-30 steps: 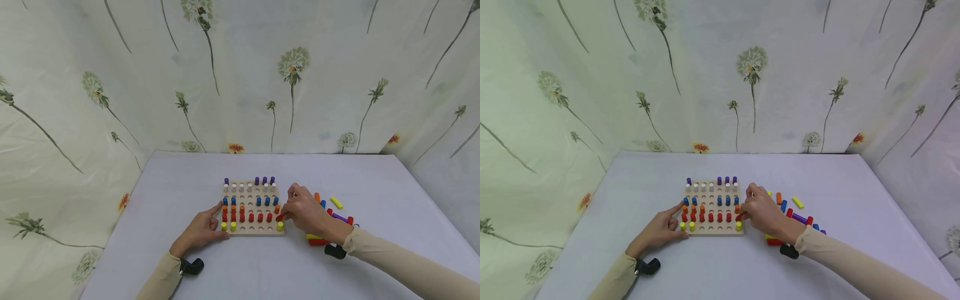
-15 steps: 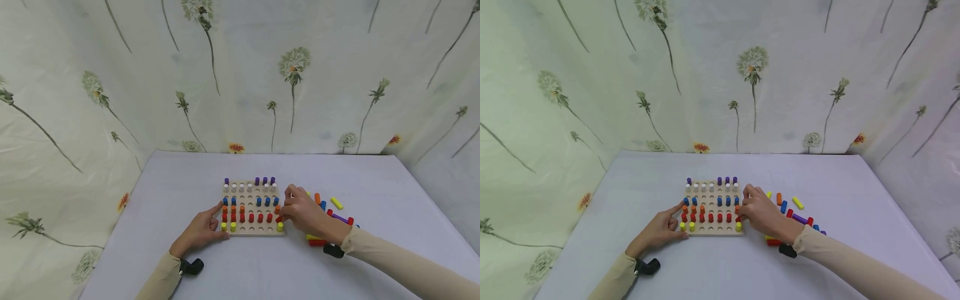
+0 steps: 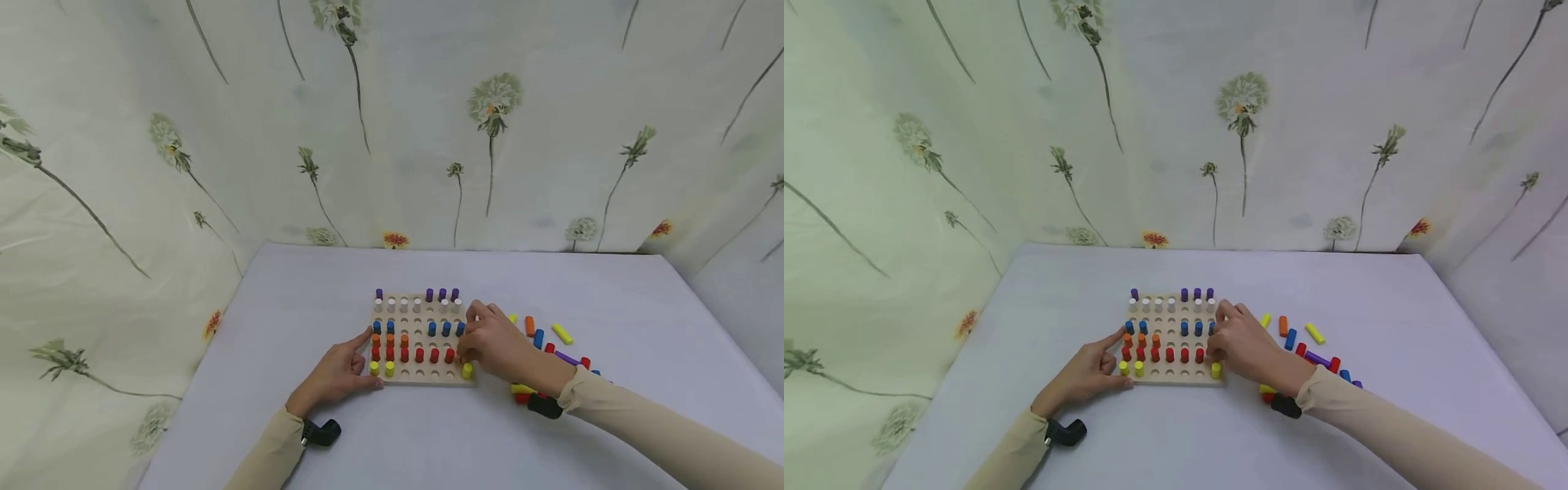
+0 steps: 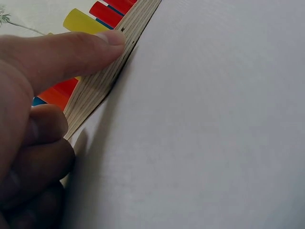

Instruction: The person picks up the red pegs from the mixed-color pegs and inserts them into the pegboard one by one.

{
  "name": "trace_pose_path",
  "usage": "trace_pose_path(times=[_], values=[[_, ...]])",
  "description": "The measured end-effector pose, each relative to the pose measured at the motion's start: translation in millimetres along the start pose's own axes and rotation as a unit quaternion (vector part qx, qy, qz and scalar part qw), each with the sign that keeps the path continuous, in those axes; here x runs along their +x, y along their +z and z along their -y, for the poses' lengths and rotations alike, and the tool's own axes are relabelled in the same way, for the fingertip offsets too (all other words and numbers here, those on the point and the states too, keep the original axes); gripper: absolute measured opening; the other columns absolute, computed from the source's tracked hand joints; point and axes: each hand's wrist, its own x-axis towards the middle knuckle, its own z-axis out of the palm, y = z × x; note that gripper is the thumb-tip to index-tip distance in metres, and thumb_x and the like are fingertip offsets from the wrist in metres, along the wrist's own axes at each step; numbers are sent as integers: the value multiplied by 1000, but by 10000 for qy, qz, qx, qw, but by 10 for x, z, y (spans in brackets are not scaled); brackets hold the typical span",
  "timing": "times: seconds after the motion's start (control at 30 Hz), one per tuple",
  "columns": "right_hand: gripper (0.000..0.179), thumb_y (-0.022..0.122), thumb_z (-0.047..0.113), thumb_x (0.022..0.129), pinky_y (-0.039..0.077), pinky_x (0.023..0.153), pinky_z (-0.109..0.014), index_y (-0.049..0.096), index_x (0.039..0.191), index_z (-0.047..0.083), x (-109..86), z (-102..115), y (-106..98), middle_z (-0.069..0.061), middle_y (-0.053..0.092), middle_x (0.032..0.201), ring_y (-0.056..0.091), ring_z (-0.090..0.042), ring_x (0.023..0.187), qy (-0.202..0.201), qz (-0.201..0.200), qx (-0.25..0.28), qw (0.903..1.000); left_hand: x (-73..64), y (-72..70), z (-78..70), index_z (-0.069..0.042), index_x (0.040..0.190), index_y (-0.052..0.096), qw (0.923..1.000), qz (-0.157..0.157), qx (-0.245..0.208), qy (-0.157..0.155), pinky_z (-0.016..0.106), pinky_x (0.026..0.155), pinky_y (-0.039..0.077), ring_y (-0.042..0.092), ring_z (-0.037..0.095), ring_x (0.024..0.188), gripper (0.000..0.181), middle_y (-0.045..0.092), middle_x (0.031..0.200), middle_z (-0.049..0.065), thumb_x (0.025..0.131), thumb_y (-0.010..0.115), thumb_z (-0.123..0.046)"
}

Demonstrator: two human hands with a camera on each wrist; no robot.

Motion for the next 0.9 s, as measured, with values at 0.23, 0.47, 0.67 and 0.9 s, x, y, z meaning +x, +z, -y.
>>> trace_pose_path(times=[0.23,0.47,0.67,0.9], values=[[19,97,19,75,41,90,-52,87,90,26,-44,10,-65,11,73,78,54,-21,104,87,-45,-65,9999,8,-14,-17,-6,167,31,10000,-1,-44,-84,23,58,31,34,7,54,104,42,60,-11,86,91,-28],[23,95,16,77,36,92,-59,89,96,26,-181,-95,-309,15,67,71,55,-20,100,542,142,-242,9981,14,13,-39,-4,166,31,10000,14,-32,-57,23,58,31,34,6,54,103,42,60,-10,86,91,-27],[16,96,20,77,29,98,-68,88,90,21,-432,-430,-557,15,71,76,52,-24,102,1377,445,-164,9893,7,21,-60,-6,167,32,9999,-12,-82,-130,23,57,31,35,7,54,103,42,60,-9,85,91,-28],[22,98,30,74,26,99,-73,86,89,19,-788,-745,-591,10,75,80,52,-27,101,2060,805,-273,9749,-2,39,-40,-5,166,32,9999,-31,-98,-54,22,56,31,35,7,53,103,42,59,-9,85,91,-28]])
